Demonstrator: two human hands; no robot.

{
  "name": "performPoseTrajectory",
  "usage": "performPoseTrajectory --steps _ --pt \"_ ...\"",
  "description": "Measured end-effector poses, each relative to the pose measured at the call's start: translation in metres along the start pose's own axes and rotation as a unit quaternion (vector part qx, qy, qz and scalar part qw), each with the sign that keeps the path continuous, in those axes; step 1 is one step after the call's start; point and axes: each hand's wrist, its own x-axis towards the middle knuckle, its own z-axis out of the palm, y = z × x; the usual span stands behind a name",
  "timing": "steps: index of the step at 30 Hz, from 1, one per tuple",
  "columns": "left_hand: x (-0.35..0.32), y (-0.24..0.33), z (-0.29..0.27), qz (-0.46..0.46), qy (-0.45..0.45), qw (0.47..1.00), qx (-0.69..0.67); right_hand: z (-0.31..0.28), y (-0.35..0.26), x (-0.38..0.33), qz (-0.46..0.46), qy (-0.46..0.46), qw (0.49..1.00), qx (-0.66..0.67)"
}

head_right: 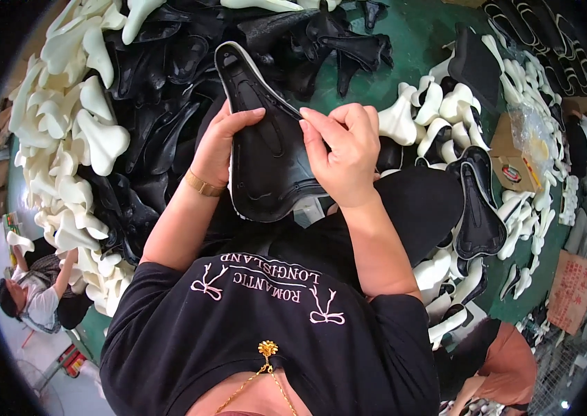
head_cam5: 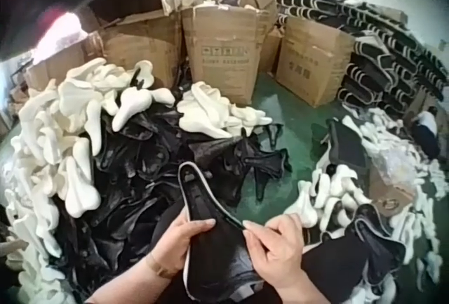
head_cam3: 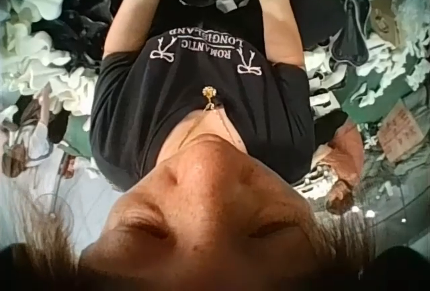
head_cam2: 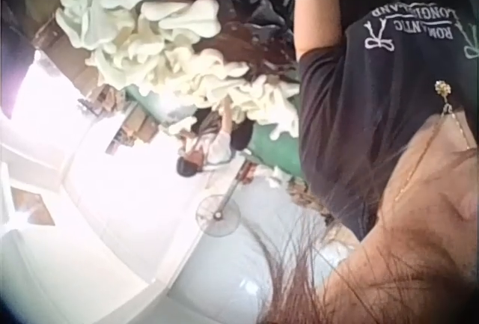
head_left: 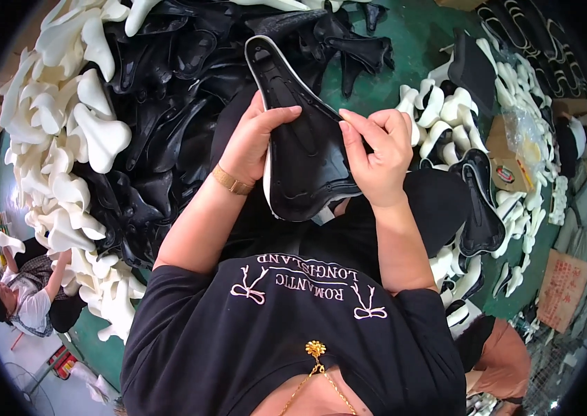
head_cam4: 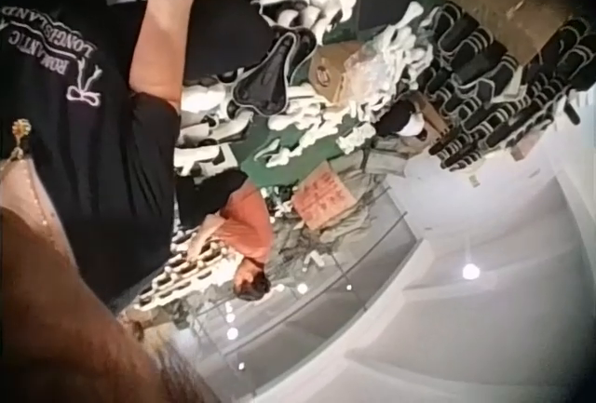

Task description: Assembling bicycle saddles by fitting foam pads into plastic bases.

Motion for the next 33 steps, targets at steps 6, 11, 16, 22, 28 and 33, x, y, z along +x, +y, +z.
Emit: performPoseTrajectory --steps 6,11,16,22,28,33 --pt "-0.002 0.002 0.002 0.007 0.020 1.000 0.012 -0.004 0.001 -0.005 0.141 -0.045 0.985 0.089" --pt "0.002 -0.001 0.008 0.038 0.025 0.999 -0.011 -0.012 0.015 -0.020 0.516 -0.144 0.694 0.481" --pt "-0.005 -0.004 0.006 0.069 0.011 0.998 0.009 -0.005 0.017 -0.031 0.477 -0.134 0.765 0.413" --pt "0.010 0.011 0.007 0.075 -0.029 0.994 -0.075 -0.023 0.023 -0.041 0.477 -0.138 0.765 0.411" --pt "0.031 0.024 -0.002 0.265 0.008 0.957 0.122 -0.019 0.009 -0.040 0.461 -0.127 0.780 0.404" --pt "0.043 0.021 -0.027 0.275 0.063 0.893 0.351 -0.023 0.012 -0.036 0.457 -0.093 0.785 0.407"
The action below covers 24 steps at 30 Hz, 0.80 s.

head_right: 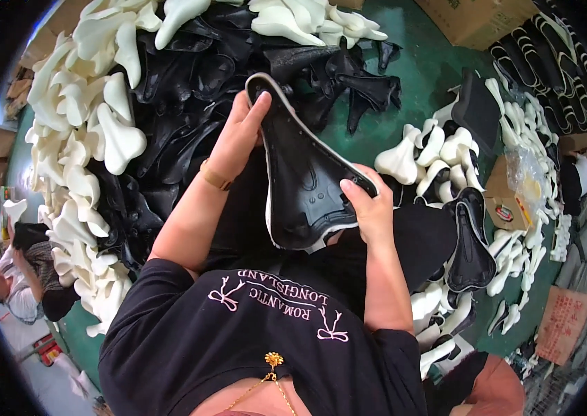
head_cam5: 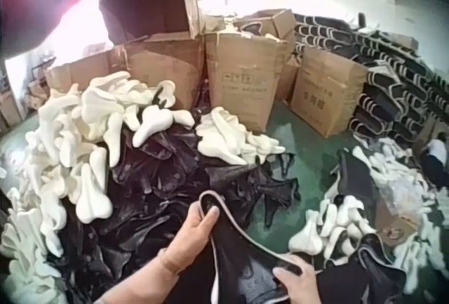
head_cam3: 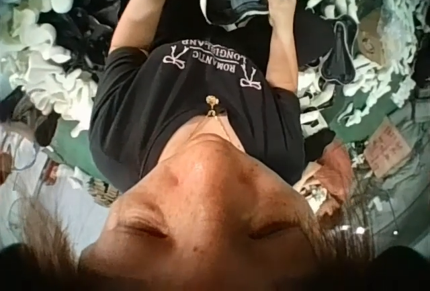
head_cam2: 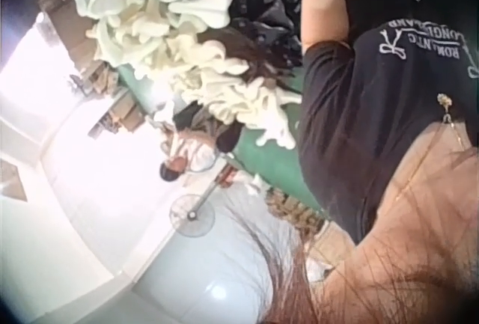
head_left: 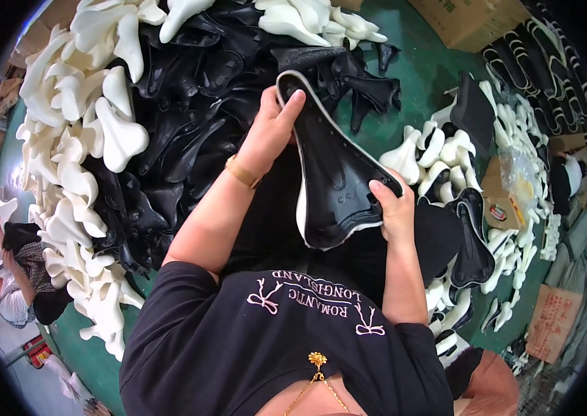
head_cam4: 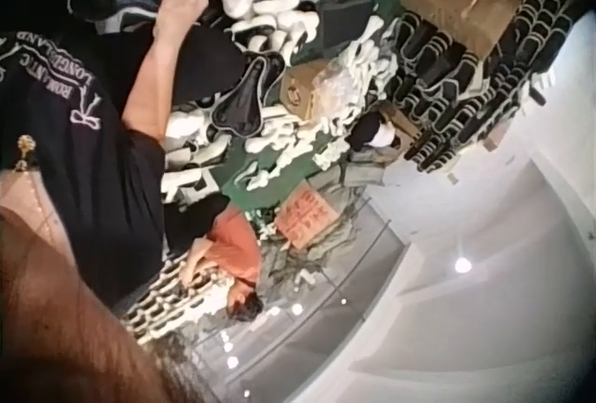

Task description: Assembling bicycle saddles by fitting foam pads into plastic bases.

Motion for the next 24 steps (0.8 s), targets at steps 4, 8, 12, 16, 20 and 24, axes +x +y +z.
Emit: performPoseTrajectory --steps 4,8,12,16,20,24 --pt "-0.047 0.041 0.010 -0.242 -0.239 0.927 -0.156 -0.003 -0.003 0.008 -0.035 0.087 0.994 0.052" --pt "-0.070 0.030 0.025 -0.155 -0.319 0.918 -0.177 -0.007 -0.014 0.007 -0.064 0.100 0.993 0.019" --pt "-0.074 0.010 0.030 -0.077 -0.269 0.955 -0.099 -0.009 -0.010 0.003 -0.105 0.115 0.987 -0.034" --pt "-0.076 0.015 0.027 -0.060 -0.240 0.969 0.000 -0.005 -0.010 0.000 -0.125 0.130 0.981 -0.077" --pt "-0.085 0.039 0.030 -0.136 -0.302 0.930 0.160 -0.019 -0.024 -0.017 -0.110 0.146 0.968 -0.169" --pt "-0.082 0.049 0.007 -0.163 -0.359 0.902 -0.173 -0.089 -0.079 -0.074 -0.116 0.170 0.948 -0.242"
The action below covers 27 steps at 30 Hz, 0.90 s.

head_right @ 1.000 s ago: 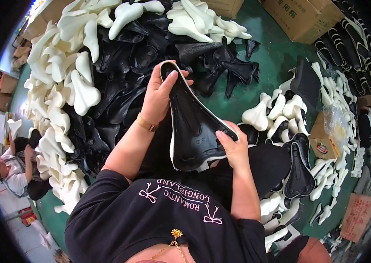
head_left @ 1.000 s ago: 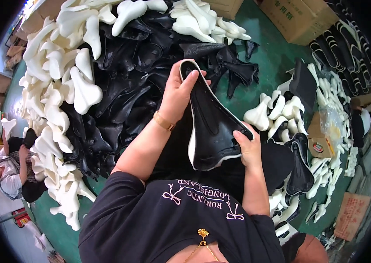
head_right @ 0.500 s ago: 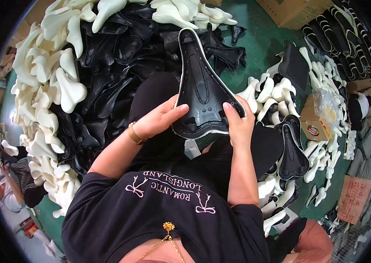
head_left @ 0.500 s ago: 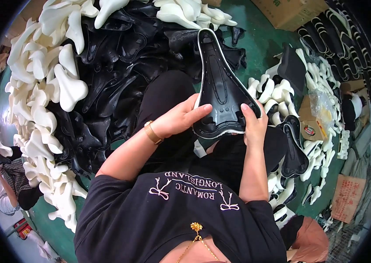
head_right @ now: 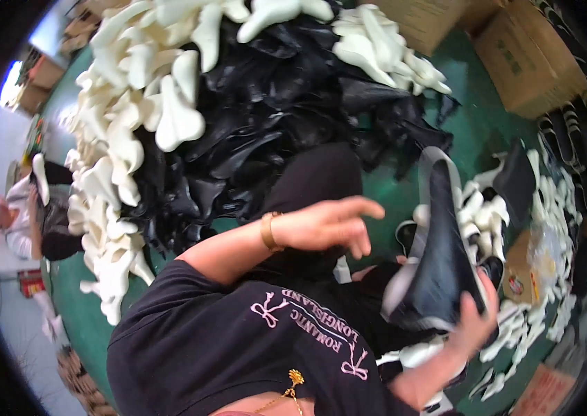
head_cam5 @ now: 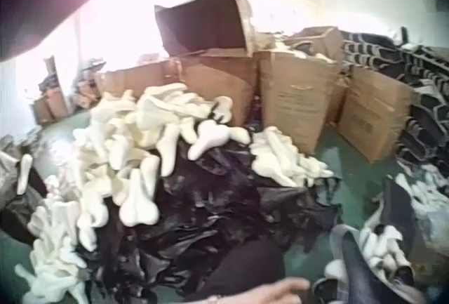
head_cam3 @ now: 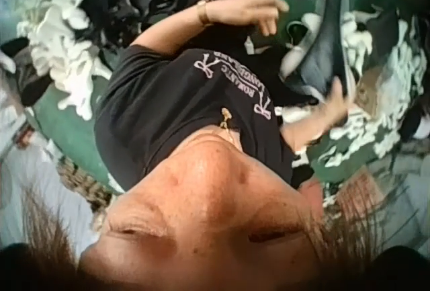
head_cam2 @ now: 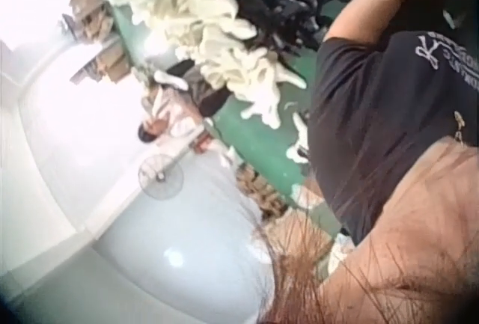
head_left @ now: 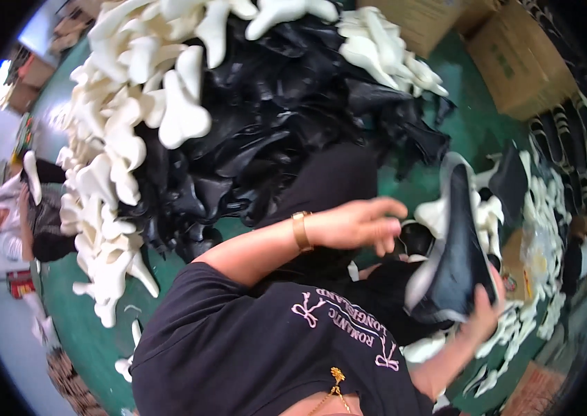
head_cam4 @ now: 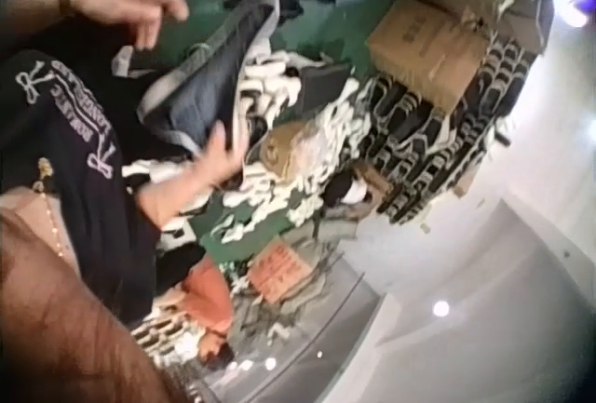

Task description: Assembling bicycle saddles by fitting foam pads into plastic bases.

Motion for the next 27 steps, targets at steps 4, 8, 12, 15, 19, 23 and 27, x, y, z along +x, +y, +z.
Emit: performPoseTrajectory --steps 4,8,12,15,19,23,27 --pt "-0.033 0.011 -0.112 0.096 0.357 0.929 0.027 -0.163 -0.038 -0.052 0.083 0.067 0.986 -0.132" --pt "-0.125 -0.039 -0.239 0.019 0.641 0.757 0.123 -0.184 -0.123 -0.091 0.285 0.038 0.820 -0.495" --pt "-0.181 -0.070 -0.293 0.024 0.800 0.599 -0.019 -0.234 -0.083 -0.092 0.248 0.013 0.809 -0.532" --pt "-0.208 -0.088 -0.333 0.200 0.733 0.561 -0.329 -0.267 -0.048 -0.078 0.197 -0.009 0.797 -0.570" --pt "-0.238 -0.094 -0.366 0.292 0.719 0.535 -0.333 -0.294 0.005 -0.040 0.125 -0.052 0.780 -0.610" --pt "-0.197 -0.069 -0.335 0.338 0.603 0.605 -0.396 -0.308 0.042 -0.009 0.101 0.003 0.840 -0.534" --pt "-0.220 -0.080 -0.264 0.366 0.493 0.686 -0.390 -0.023 -0.025 0.110 0.019 -0.078 0.967 -0.243"
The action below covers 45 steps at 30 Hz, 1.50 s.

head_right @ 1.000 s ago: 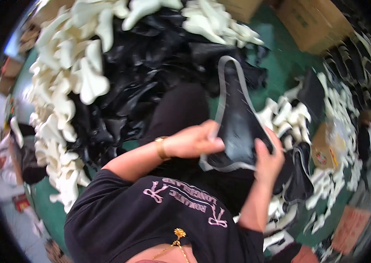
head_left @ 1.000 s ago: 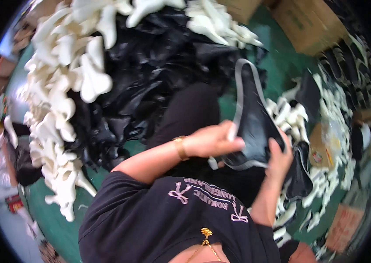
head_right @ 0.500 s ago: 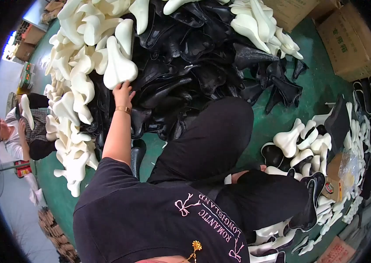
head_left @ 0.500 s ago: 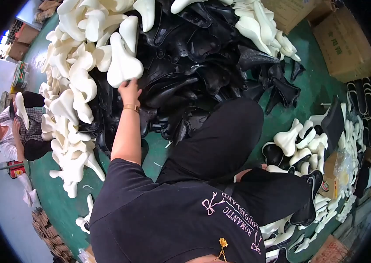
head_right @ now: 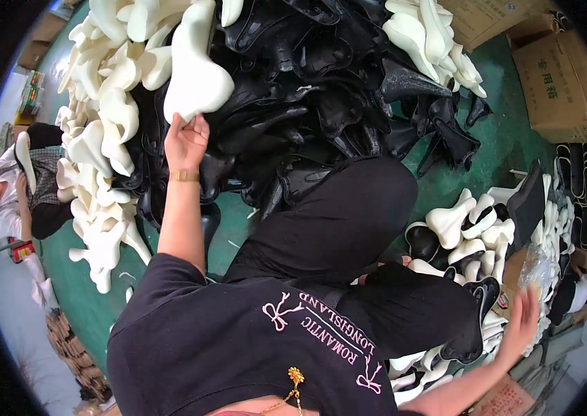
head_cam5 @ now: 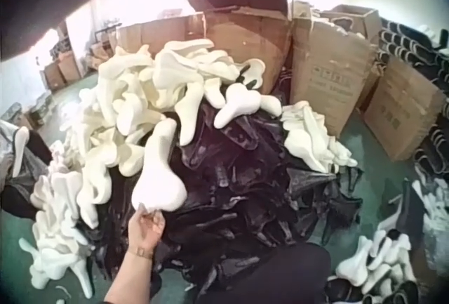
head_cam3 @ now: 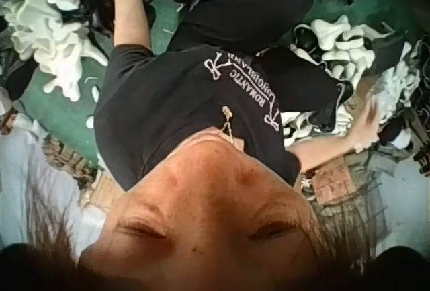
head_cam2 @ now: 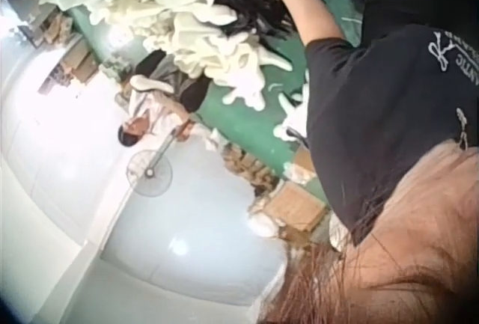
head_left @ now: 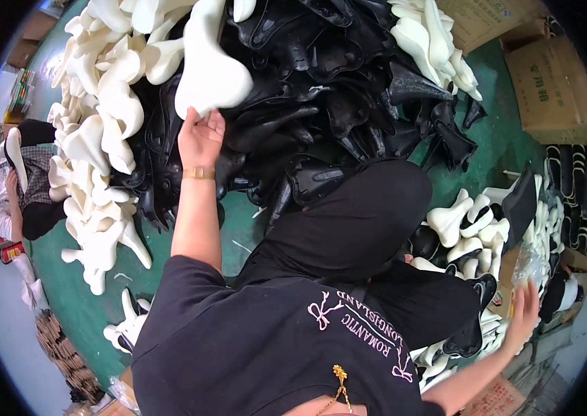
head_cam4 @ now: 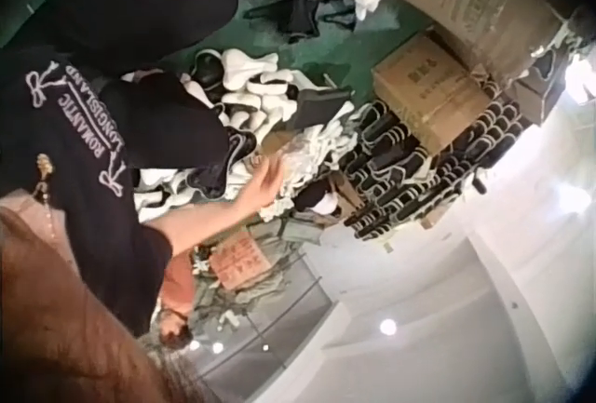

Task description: Assembling bicycle saddles by fitting foam pads into plastic bases.

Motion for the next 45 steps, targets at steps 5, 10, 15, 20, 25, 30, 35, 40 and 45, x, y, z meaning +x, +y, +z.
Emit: performPoseTrajectory --steps 5,10,15,20,25,30,35,40,45 --pt "-0.057 -0.056 0.010 -0.077 0.041 0.970 0.226 0.170 -0.124 0.053 -0.239 -0.207 0.949 0.018" --pt "-0.087 -0.117 -0.072 -0.049 0.228 0.811 0.536 0.253 -0.180 0.040 -0.357 -0.291 0.884 0.077" --pt "-0.113 -0.176 -0.105 -0.322 -0.101 0.594 0.730 0.261 -0.156 0.026 -0.288 -0.322 0.894 0.116" --pt "-0.091 -0.202 -0.065 0.156 -0.405 0.233 0.870 0.263 -0.120 0.019 -0.222 -0.303 0.913 0.161" --pt "-0.055 -0.228 -0.056 0.002 -0.446 0.148 0.883 0.263 -0.112 0.015 -0.186 -0.275 0.924 0.187" --pt "-0.032 -0.221 0.048 0.014 -0.215 0.609 0.763 0.265 -0.100 0.024 -0.055 -0.259 0.916 0.301" --pt "-0.065 -0.223 0.160 0.242 -0.338 0.641 0.645 0.271 -0.122 0.038 0.034 -0.266 0.912 0.311" --pt "-0.065 -0.234 0.172 0.323 -0.414 0.596 0.608 0.273 -0.115 0.047 0.093 -0.252 0.807 0.525" --pt "-0.011 -0.228 0.065 0.286 -0.153 0.428 0.844 0.249 -0.055 0.067 0.146 -0.114 0.779 0.600"
